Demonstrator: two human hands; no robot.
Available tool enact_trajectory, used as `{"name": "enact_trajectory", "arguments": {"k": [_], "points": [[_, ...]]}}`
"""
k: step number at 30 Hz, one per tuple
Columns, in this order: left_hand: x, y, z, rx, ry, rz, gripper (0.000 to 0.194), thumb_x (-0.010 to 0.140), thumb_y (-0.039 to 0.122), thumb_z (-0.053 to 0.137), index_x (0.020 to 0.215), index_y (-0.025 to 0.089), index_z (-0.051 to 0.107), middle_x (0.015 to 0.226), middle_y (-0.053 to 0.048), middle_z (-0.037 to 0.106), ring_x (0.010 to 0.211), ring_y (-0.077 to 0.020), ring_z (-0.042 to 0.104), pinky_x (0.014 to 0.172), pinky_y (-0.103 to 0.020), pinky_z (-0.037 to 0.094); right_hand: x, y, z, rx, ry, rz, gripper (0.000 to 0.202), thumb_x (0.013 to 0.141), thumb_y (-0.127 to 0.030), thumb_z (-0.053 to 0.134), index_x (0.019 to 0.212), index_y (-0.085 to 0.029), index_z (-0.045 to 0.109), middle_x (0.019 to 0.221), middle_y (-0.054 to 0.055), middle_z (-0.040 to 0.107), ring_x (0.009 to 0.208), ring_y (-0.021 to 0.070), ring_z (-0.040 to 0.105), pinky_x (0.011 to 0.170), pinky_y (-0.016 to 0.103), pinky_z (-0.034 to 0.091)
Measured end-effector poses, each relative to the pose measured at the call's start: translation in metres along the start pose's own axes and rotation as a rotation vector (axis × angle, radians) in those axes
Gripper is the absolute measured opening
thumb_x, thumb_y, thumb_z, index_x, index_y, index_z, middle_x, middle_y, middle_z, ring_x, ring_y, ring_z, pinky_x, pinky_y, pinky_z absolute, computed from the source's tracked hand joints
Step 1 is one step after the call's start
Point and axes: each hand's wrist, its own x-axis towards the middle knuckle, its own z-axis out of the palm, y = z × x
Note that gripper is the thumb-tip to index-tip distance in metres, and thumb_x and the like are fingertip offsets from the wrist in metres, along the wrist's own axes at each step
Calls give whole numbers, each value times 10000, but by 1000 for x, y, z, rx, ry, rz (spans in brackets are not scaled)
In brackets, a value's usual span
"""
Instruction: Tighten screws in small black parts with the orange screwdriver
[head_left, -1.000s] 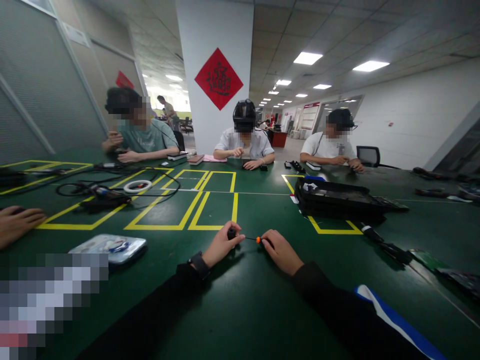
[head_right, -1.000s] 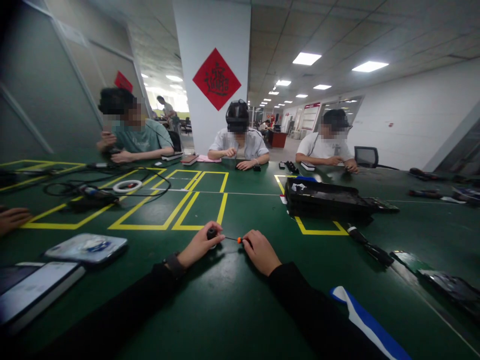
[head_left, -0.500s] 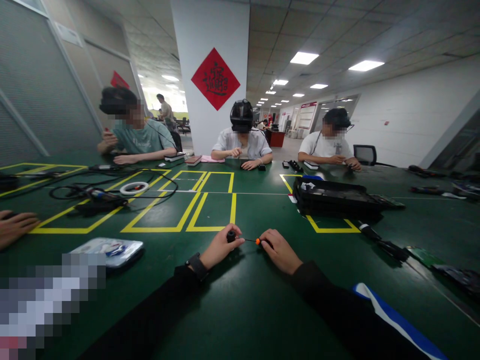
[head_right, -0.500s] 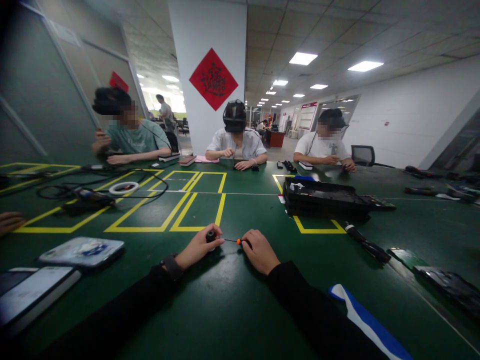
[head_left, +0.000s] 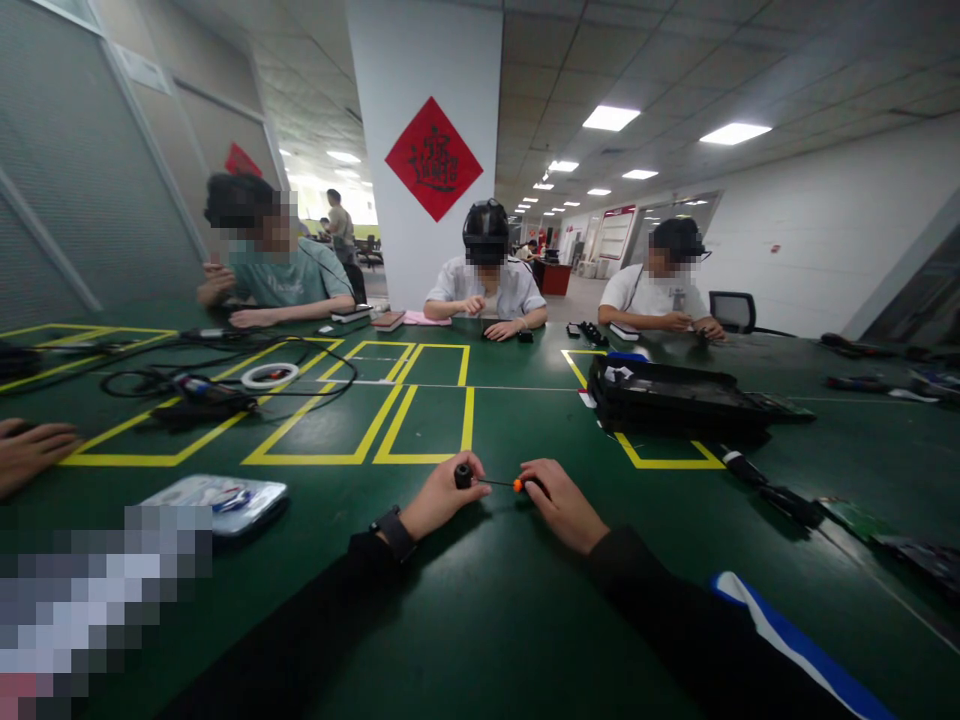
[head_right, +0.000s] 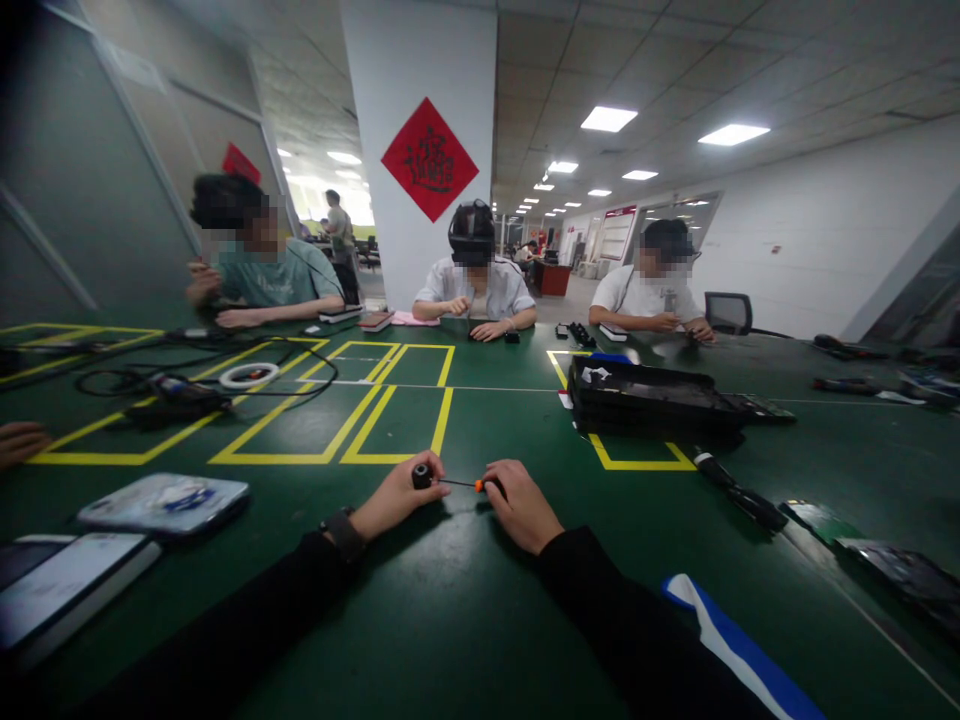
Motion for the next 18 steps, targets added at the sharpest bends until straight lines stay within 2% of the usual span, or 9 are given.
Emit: {"name": "enact_trajectory", "arguments": {"k": [2,4,8,13,18], "points": [[0,-1,-1,-4,1,-11,257,655,348,617,723,166,450,657,42,470,596,-84,431,596,-221,356,0,0,0,-18,-15,-32,223,868,-197,355,864,-175,577,1012,75,538,1024,167,449,903,343,350],[1,-3,-2,-31,-9,-16,262,668,361,603,703,167,429,663,42,471,586,-79,426,587,-217,354,0,0,1,-26,-45,-34,224,872,-208,354,883,-178,576,971,73,555,978,166,473,871,336,371],[1,-5,-3,-81,-29,-4,245,692,352,581,702,169,419,674,42,478,588,-74,433,596,-214,352,-3,0,1,-29,-50,26,156,834,-236,449,946,-187,545,889,57,573,845,162,518,768,307,410],[2,-7,-5,-97,-39,-29,255,694,370,577,728,169,424,691,36,476,586,-75,437,594,-217,351,-5,-5,-1,11,-81,23,148,798,-240,510,939,-202,527,868,33,591,806,150,543,723,274,409],[1,-6,-5,-106,-52,-17,249,696,369,577,743,170,435,688,41,463,579,-71,420,584,-215,343,-5,-6,-2,-25,-137,28,217,786,-355,526,928,-194,556,743,11,606,658,126,542,619,234,385]]}}
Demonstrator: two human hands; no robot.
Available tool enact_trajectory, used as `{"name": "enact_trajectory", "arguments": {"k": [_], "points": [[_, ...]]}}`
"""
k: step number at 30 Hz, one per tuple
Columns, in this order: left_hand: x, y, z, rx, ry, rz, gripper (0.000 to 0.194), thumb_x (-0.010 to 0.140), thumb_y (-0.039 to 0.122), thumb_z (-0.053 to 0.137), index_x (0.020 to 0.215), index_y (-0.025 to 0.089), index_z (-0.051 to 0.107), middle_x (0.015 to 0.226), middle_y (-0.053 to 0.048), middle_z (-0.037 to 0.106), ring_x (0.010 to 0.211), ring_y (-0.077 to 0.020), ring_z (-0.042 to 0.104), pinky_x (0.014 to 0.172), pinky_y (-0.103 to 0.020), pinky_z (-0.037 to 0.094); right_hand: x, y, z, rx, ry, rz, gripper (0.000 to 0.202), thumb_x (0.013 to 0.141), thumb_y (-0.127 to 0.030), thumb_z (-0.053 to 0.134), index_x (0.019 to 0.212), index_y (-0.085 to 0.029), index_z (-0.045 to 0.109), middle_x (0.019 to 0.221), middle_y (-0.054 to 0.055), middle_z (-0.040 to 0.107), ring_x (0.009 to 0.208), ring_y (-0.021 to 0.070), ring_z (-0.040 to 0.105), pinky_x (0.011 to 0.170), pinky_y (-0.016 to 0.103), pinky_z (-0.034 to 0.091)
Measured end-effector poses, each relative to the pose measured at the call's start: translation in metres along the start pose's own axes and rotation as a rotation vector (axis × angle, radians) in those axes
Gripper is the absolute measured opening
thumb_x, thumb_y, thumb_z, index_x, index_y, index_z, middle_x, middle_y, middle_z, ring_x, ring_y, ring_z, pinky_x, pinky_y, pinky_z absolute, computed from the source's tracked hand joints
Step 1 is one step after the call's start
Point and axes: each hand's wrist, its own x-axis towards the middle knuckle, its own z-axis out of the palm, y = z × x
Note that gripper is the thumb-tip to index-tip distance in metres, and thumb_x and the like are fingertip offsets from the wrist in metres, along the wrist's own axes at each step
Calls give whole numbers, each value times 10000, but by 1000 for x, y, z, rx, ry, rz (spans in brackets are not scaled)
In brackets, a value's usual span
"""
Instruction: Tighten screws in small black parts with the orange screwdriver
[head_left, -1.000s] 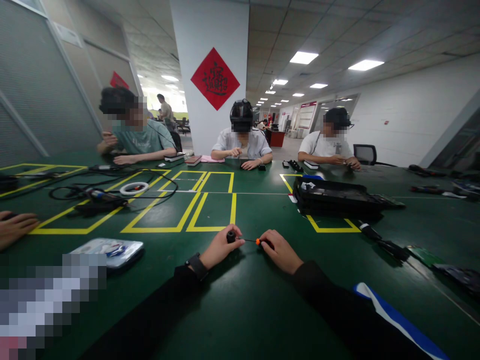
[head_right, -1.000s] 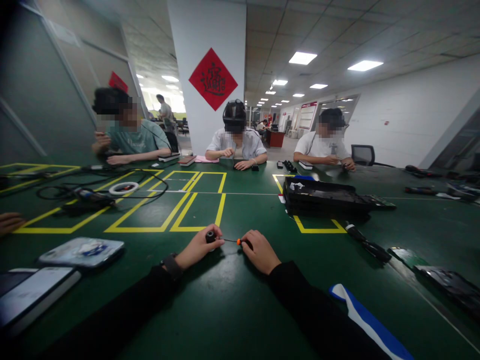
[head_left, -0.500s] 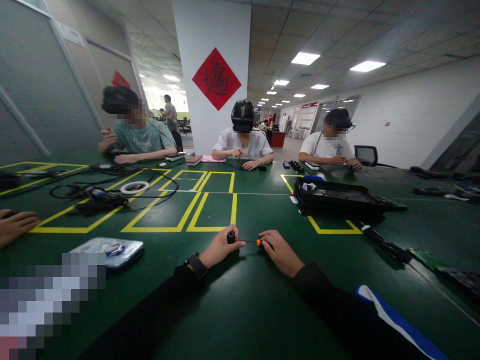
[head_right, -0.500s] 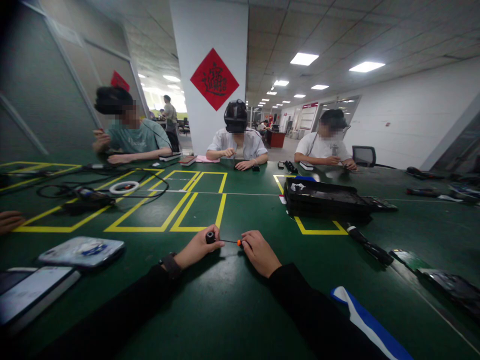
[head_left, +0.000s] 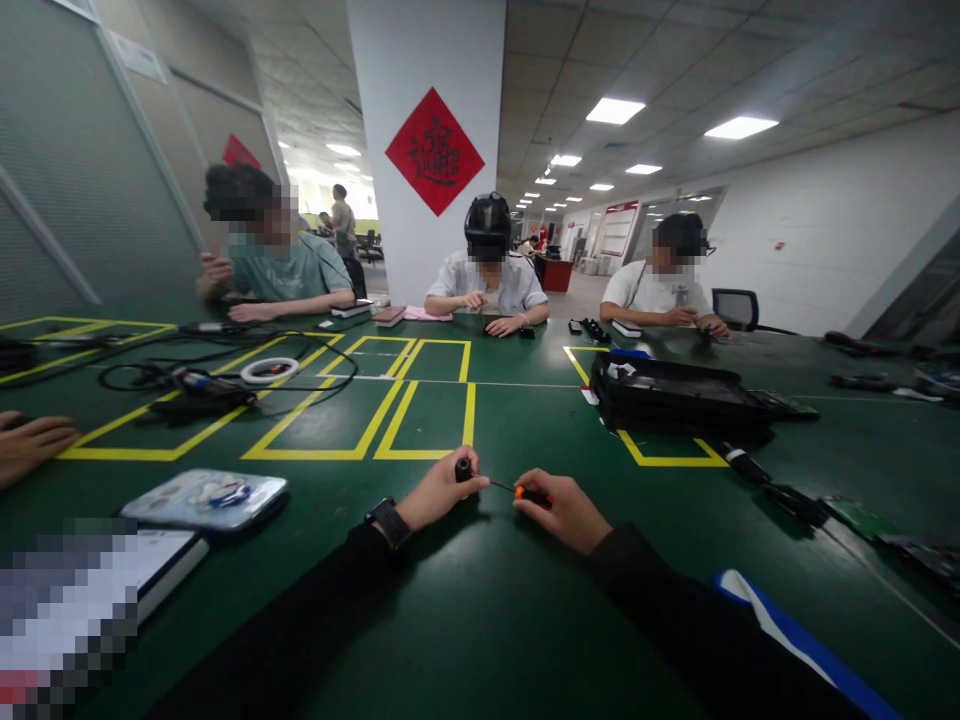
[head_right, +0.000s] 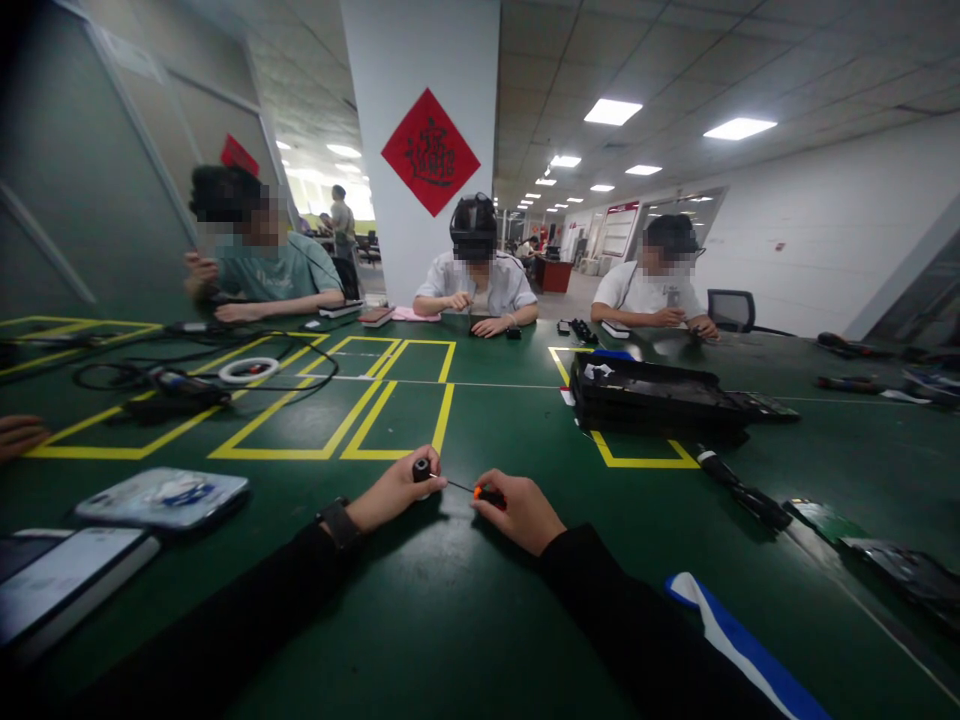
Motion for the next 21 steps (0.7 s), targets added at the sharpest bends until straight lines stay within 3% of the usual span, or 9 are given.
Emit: {"name": "enact_trajectory", "arguments": {"k": [5,12,15,18,21], "points": [[0,-1,1,-5,-33,-25,255,724,394,543,786,173,433,690,42,436,573,-70,405,575,-211,347,1,-1,1,-93,-7,15,332,856,-374,385,693,-163,583,613,11,560,566,107,493,560,223,330],[1,-5,-4,15,-12,12,241,773,402,482,822,174,421,723,32,438,652,-90,405,625,-217,349,2,-3,0,65,92,-44,156,786,-291,509,864,-167,563,817,31,571,736,120,513,653,219,380],[0,-1,-4,9,-35,38,233,786,400,466,816,174,416,730,30,431,658,-91,399,630,-218,345,2,-2,0,94,66,7,207,766,-320,539,913,-174,554,742,7,570,649,109,504,599,211,377],[-2,2,-3,-13,-50,29,234,790,404,457,819,176,410,713,35,420,635,-87,389,620,-218,342,3,-2,0,41,9,37,222,817,-354,463,846,-171,584,648,-5,562,575,101,485,567,216,353],[-2,3,-2,-26,-50,16,232,790,401,458,823,177,407,701,39,416,615,-82,380,610,-216,338,3,-3,-1,-4,27,21,281,851,-331,396,752,-163,597,679,15,573,628,112,503,596,229,355]]}}
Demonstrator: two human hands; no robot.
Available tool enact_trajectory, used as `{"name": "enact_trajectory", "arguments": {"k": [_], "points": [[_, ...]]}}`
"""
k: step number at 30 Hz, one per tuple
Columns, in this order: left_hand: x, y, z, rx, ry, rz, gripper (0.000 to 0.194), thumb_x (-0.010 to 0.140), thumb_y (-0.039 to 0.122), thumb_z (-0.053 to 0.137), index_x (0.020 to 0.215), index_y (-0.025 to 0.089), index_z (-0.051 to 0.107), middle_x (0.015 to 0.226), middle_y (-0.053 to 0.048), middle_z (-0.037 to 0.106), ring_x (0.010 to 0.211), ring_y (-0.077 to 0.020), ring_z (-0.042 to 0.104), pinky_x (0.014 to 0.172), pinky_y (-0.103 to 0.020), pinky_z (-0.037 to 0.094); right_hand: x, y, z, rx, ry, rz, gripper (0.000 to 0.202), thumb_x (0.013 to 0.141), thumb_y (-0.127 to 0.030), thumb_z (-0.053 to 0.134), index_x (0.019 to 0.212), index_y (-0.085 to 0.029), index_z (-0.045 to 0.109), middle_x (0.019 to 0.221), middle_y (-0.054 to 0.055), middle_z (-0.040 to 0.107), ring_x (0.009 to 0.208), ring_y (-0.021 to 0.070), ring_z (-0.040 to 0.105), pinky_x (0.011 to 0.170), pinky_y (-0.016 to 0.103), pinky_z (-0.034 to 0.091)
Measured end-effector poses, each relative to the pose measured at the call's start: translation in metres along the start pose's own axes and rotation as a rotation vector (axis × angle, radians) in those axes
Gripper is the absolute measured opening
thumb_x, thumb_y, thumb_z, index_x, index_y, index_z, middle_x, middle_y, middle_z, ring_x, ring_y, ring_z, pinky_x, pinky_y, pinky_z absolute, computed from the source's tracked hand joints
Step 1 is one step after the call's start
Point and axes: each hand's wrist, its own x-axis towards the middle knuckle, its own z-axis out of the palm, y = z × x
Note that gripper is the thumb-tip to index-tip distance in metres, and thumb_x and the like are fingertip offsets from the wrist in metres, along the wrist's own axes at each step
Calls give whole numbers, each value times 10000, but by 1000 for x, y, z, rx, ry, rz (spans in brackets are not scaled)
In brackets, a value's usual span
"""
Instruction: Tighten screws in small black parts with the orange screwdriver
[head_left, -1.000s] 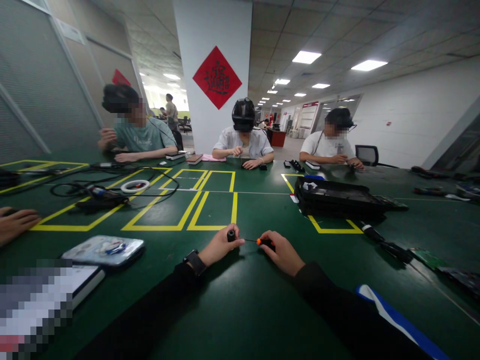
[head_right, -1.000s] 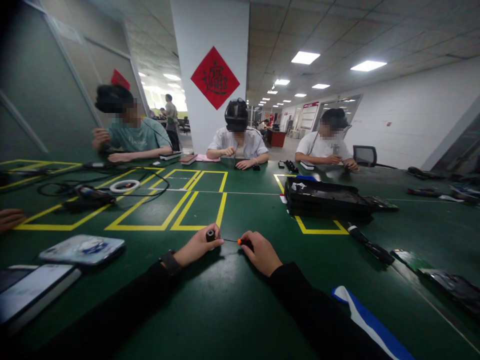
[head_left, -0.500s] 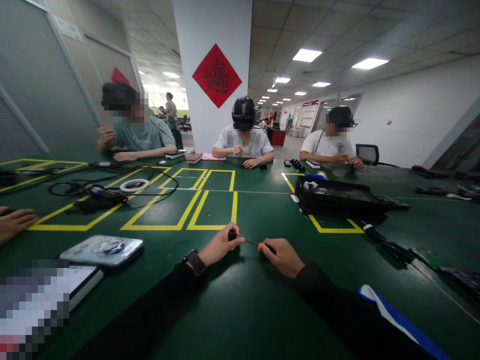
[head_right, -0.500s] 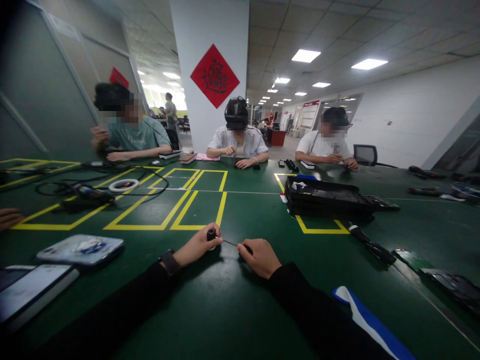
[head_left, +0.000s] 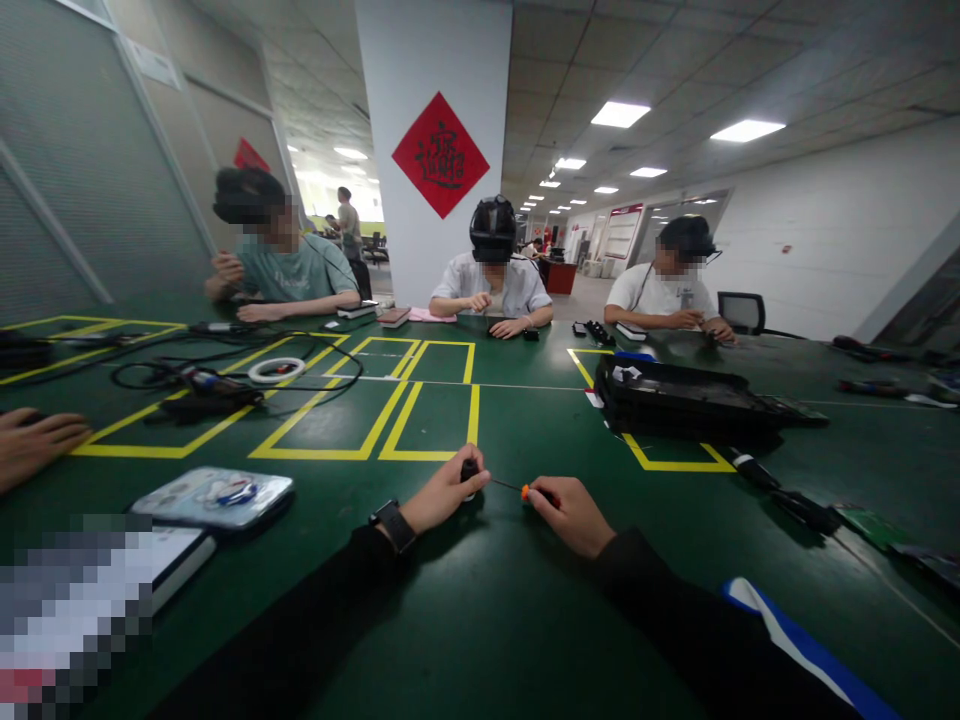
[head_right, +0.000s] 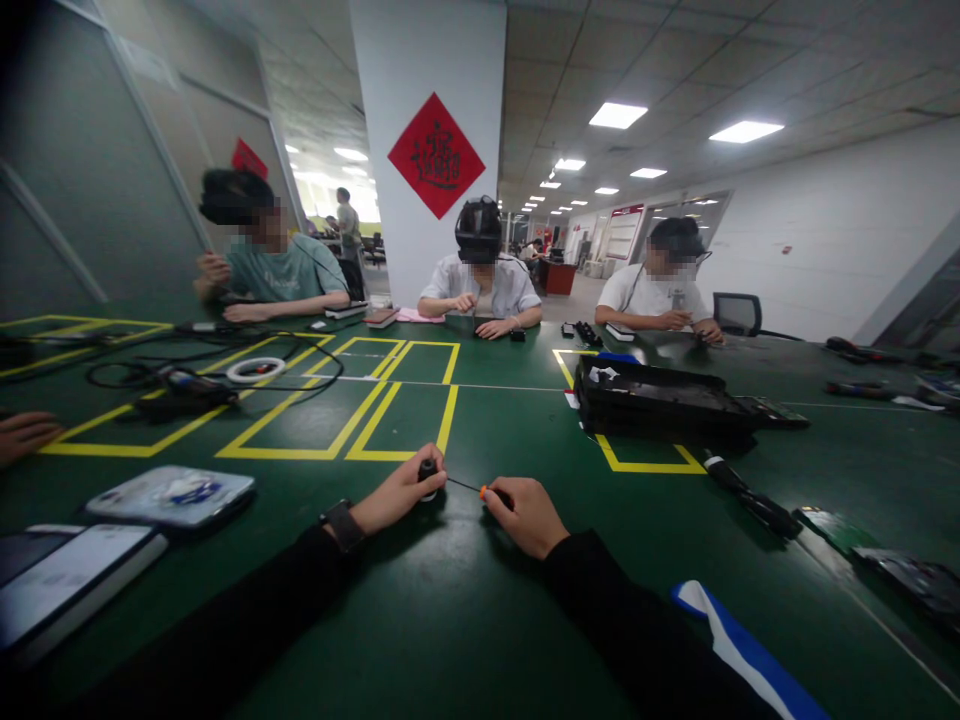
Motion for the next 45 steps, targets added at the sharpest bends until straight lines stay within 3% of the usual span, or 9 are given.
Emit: {"name": "enact_trajectory", "arguments": {"k": [5,8,11,16,23,26,30,40,45], "points": [[1,-1,-1,0,32,34,214,799,386,447,819,174,417,716,31,430,641,-86,393,624,-219,340,1,-1,-1,86,68,-47,155,780,-296,521,828,-162,584,814,34,580,743,124,523,666,232,387],[1,-2,-1,13,45,37,219,796,389,452,814,172,425,732,24,440,659,-91,406,633,-222,345,0,1,-1,124,26,-2,196,763,-316,545,896,-174,571,708,1,575,637,106,512,604,218,383],[1,-1,0,23,32,21,222,790,393,461,818,174,432,739,24,443,649,-88,407,623,-221,346,-1,2,0,73,-11,32,212,794,-354,500,876,-174,577,617,-18,549,551,94,475,560,216,358],[0,-2,0,54,36,-9,230,771,393,494,829,178,440,728,31,444,629,-83,408,605,-216,342,0,3,0,5,50,-13,234,835,-304,428,734,-158,581,714,21,558,666,114,499,627,236,368],[0,-1,0,87,51,-3,234,762,394,506,820,176,443,730,30,457,636,-85,416,608,-214,344,1,3,3,120,58,-1,170,754,-286,551,888,-182,537,754,-1,549,688,110,508,622,216,385],[0,0,1,101,45,-1,236,761,396,506,821,176,446,730,27,464,642,-88,420,618,-216,346,0,3,3,73,6,26,188,792,-327,506,904,-180,544,642,-24,529,581,98,474,574,215,359],[0,1,0,111,66,-27,251,750,410,509,816,174,453,728,24,472,641,-93,426,617,-221,349,1,2,0,22,-1,2,234,856,-299,394,814,-165,581,736,17,570,674,114,502,627,232,364],[1,-1,-1,67,98,-62,266,746,430,501,820,178,459,732,24,490,644,-102,441,610,-227,362,1,-1,-3,108,26,22,219,780,-317,528,959,-194,558,832,22,583,748,130,538,688,250,415],[2,-2,0,110,101,-30,258,745,421,508,797,172,471,739,18,500,663,-105,449,625,-231,357,0,0,-2,31,44,24,235,842,-319,420,913,-179,595,820,36,599,758,140,540,691,255,394]]}}
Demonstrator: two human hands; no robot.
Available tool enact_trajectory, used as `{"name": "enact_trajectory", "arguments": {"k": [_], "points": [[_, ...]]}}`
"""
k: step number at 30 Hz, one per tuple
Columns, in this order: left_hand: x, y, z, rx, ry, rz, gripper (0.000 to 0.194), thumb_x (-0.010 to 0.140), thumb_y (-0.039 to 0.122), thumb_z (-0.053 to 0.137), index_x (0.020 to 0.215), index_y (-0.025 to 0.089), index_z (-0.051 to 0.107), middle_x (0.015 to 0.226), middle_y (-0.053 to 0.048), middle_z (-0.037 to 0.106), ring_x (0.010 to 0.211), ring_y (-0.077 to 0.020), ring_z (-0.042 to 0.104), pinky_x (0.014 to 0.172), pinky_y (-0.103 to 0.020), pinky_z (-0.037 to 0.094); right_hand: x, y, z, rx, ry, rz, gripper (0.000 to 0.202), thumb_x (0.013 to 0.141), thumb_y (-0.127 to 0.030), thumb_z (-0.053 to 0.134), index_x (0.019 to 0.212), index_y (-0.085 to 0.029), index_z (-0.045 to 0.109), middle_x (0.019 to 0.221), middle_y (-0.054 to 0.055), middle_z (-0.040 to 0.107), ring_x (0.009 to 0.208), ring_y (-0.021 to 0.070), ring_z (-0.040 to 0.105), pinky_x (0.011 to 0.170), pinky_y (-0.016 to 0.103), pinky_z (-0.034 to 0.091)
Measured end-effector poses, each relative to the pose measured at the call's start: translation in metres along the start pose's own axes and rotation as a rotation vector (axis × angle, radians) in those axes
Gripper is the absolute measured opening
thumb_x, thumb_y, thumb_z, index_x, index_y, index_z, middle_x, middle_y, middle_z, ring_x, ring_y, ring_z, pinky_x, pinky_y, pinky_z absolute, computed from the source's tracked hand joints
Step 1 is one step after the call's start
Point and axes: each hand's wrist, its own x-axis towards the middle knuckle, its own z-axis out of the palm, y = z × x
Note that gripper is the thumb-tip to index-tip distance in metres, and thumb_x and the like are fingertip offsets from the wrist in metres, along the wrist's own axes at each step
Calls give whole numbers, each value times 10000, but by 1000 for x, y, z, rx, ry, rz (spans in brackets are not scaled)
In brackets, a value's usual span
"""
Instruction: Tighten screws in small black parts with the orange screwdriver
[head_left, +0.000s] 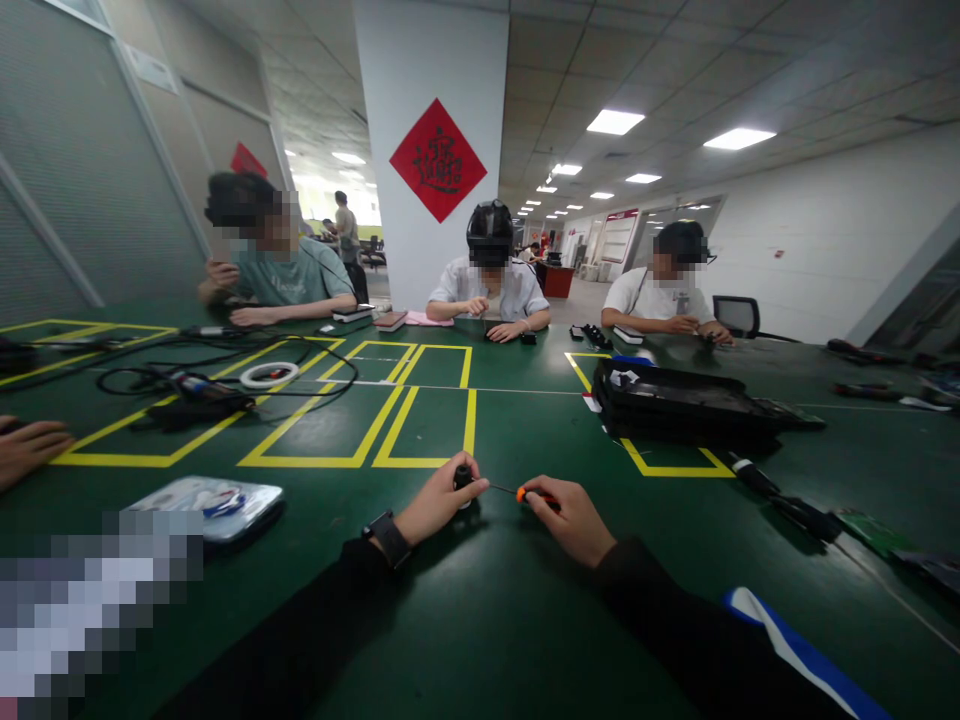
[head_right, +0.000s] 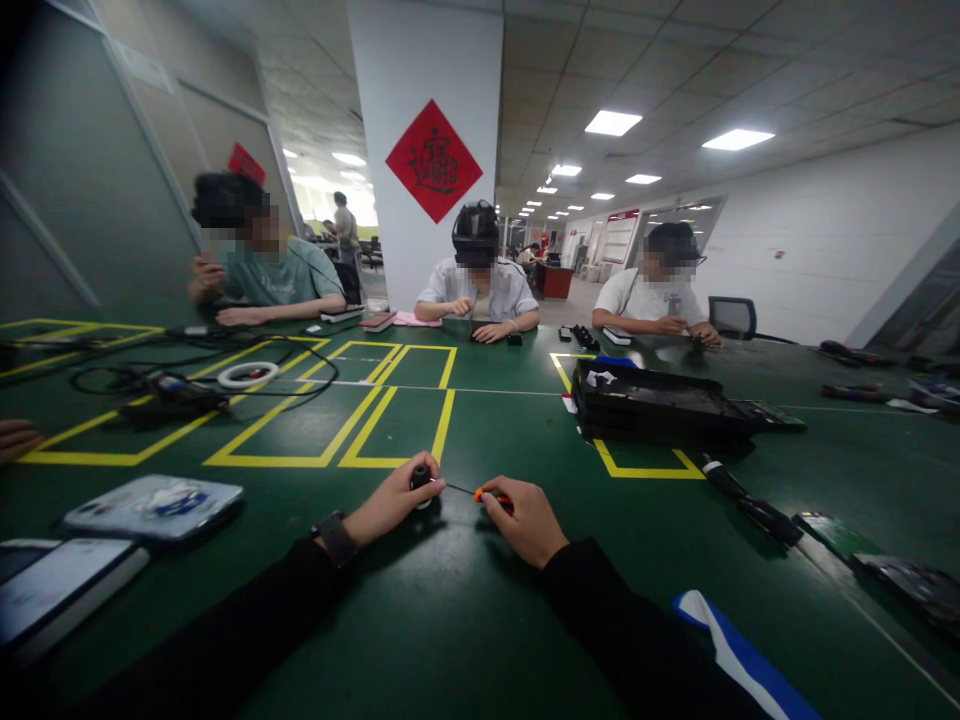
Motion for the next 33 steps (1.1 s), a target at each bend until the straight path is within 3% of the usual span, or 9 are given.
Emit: {"name": "enact_trajectory", "arguments": {"k": [6,12,18,26,33], "points": [[1,-2,-2,-39,19,-22,262,756,430,491,788,172,458,688,27,490,630,-102,443,603,-228,352,3,2,1,9,-3,-73,200,837,-280,441,913,-171,591,843,41,545,764,131,512,706,254,397],[0,-2,-2,-7,15,-14,275,751,440,497,778,168,470,700,21,505,644,-106,454,611,-231,352,2,2,2,92,-11,-8,207,788,-284,527,973,-194,552,876,23,577,805,136,539,747,266,420],[0,-1,-1,27,23,-5,267,746,434,507,777,170,483,720,15,507,655,-109,451,616,-232,351,3,0,1,11,-14,-20,213,854,-273,410,932,-180,584,878,46,583,827,148,521,754,283,403],[1,0,-1,-4,6,-25,277,744,443,503,780,170,475,711,17,501,646,-110,453,619,-238,361,2,-2,-1,61,24,-6,199,792,-271,516,970,-198,570,937,46,549,852,153,522,775,296,419],[0,0,0,-1,7,-7,261,752,428,504,782,171,474,711,16,496,651,-108,443,614,-232,352,4,2,2,20,10,10,225,850,-286,415,965,-186,581,913,56,582,856,162,517,776,302,406]]}}
